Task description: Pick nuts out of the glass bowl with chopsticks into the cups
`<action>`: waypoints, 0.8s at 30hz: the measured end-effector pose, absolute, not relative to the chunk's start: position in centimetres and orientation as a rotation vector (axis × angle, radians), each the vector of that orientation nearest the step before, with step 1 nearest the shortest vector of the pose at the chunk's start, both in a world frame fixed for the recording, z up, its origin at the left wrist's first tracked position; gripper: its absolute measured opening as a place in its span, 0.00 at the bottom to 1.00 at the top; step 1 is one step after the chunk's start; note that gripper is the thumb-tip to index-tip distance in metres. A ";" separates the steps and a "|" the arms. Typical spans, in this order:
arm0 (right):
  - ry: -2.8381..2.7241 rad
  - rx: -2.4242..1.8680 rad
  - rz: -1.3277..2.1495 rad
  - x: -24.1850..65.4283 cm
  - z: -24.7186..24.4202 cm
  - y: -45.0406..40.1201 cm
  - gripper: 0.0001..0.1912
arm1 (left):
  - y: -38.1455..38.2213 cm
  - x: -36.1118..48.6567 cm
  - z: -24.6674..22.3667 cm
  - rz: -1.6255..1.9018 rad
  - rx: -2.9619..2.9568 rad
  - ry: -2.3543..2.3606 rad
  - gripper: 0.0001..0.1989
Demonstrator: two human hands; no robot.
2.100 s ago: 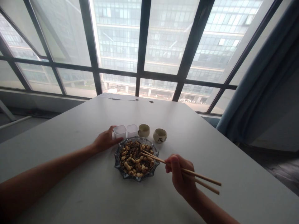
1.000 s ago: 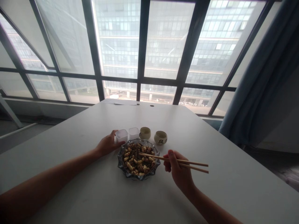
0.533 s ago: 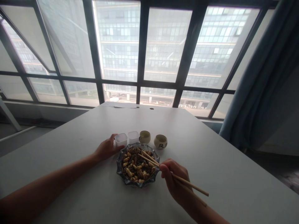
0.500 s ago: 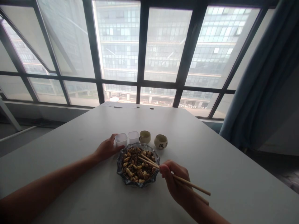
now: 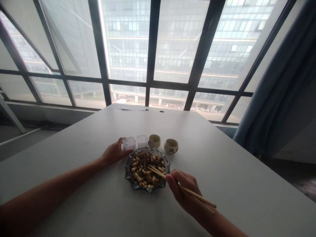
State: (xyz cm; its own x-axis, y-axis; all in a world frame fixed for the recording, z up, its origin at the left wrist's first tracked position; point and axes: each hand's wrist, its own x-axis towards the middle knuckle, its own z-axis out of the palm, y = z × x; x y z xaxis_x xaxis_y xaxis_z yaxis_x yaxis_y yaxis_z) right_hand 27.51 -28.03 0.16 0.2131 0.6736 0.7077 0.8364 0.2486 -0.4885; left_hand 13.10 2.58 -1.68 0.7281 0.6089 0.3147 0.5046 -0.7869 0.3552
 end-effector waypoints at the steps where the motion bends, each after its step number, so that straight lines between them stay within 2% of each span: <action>1: -1.525 -1.468 -0.210 27.5 0.1 -28.0 0.13 | 2.6 13.1 -1.7 0.612 2.688 0.882 0.35; 12: -1.579 -1.463 -0.228 27.4 0.3 -28.0 0.08 | 2.5 12.9 -1.7 0.598 2.688 0.883 0.36; 24: -1.583 -1.537 -0.222 27.0 0.9 -28.0 0.14 | 2.6 13.0 -1.9 0.604 2.684 0.874 0.37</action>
